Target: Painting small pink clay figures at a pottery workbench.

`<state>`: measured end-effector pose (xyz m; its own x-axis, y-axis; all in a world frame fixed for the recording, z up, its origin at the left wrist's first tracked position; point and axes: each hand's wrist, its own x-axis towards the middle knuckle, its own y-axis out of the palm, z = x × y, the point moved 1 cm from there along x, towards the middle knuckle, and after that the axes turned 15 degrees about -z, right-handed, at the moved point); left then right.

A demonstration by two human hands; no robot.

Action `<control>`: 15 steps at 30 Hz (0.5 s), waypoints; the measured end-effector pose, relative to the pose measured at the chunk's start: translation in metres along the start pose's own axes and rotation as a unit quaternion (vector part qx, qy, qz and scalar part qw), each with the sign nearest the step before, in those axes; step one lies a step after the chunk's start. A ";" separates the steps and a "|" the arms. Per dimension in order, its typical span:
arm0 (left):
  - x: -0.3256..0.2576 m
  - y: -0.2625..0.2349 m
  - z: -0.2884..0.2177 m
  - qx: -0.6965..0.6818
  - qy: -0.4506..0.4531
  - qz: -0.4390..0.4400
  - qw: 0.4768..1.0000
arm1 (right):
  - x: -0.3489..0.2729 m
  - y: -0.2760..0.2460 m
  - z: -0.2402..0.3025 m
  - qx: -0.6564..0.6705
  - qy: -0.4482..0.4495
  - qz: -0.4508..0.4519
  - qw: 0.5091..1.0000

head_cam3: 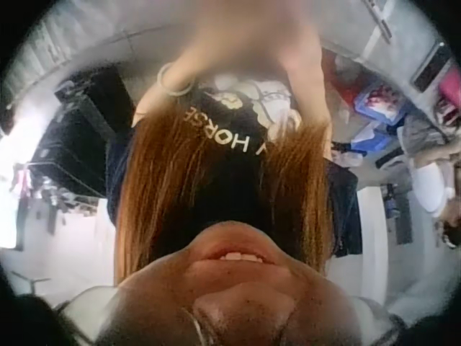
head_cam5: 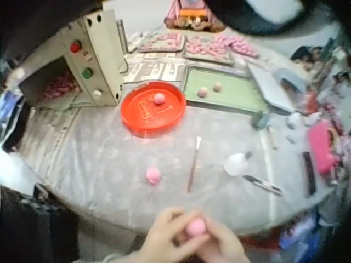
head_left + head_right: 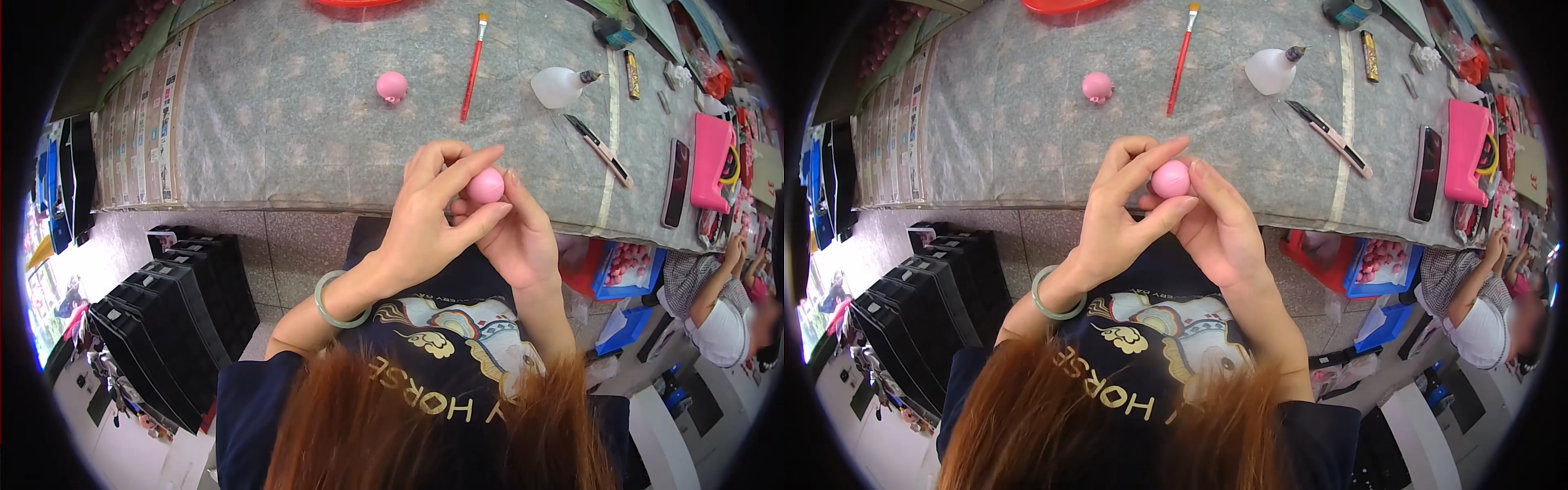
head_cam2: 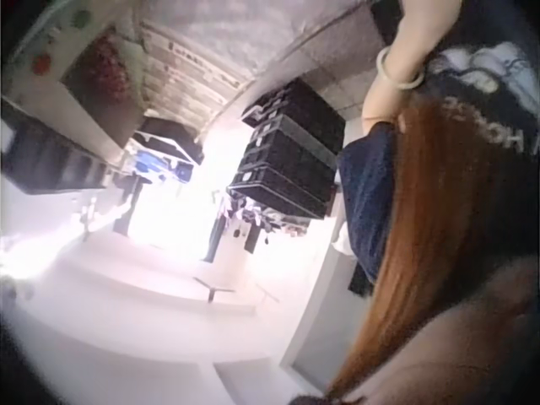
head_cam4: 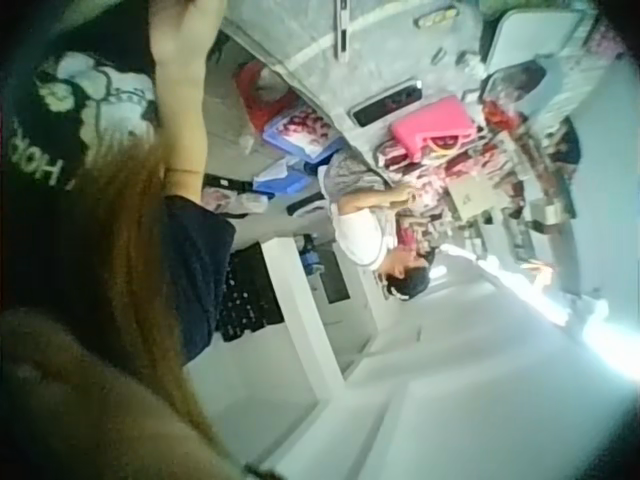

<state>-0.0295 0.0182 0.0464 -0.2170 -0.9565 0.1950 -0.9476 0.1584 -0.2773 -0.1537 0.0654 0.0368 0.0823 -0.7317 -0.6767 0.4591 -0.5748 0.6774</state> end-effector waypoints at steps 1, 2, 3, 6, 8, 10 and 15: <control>0.000 0.000 0.000 0.000 0.000 0.000 1.000 | 0.001 -0.002 -0.002 0.011 0.014 -0.004 1.000; 0.000 0.000 0.000 0.000 0.000 0.002 1.000 | 0.001 -0.003 -0.003 0.011 0.014 -0.004 1.000; 0.000 0.000 0.000 0.000 0.000 0.004 1.000 | 0.001 -0.003 -0.003 0.024 0.015 -0.001 1.000; 0.001 0.000 -0.001 -0.017 0.007 -0.009 1.000 | 0.001 -0.003 -0.003 0.040 0.016 0.006 0.999; 0.001 0.001 -0.001 -0.034 0.005 -0.011 0.999 | 0.000 -0.003 -0.003 0.043 0.013 0.010 0.999; 0.002 0.001 -0.001 -0.051 0.002 -0.014 0.999 | 0.000 -0.002 -0.003 0.052 0.019 0.027 0.998; 0.002 0.000 0.000 -0.031 0.056 -0.020 0.998 | -0.002 0.000 -0.004 0.046 0.020 0.035 0.998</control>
<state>-0.0304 0.0165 0.0466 -0.1999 -0.9294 0.3103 -0.9681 0.1385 -0.2087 -0.1498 0.0682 0.0370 0.1482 -0.7566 -0.6368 0.3674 -0.5557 0.7458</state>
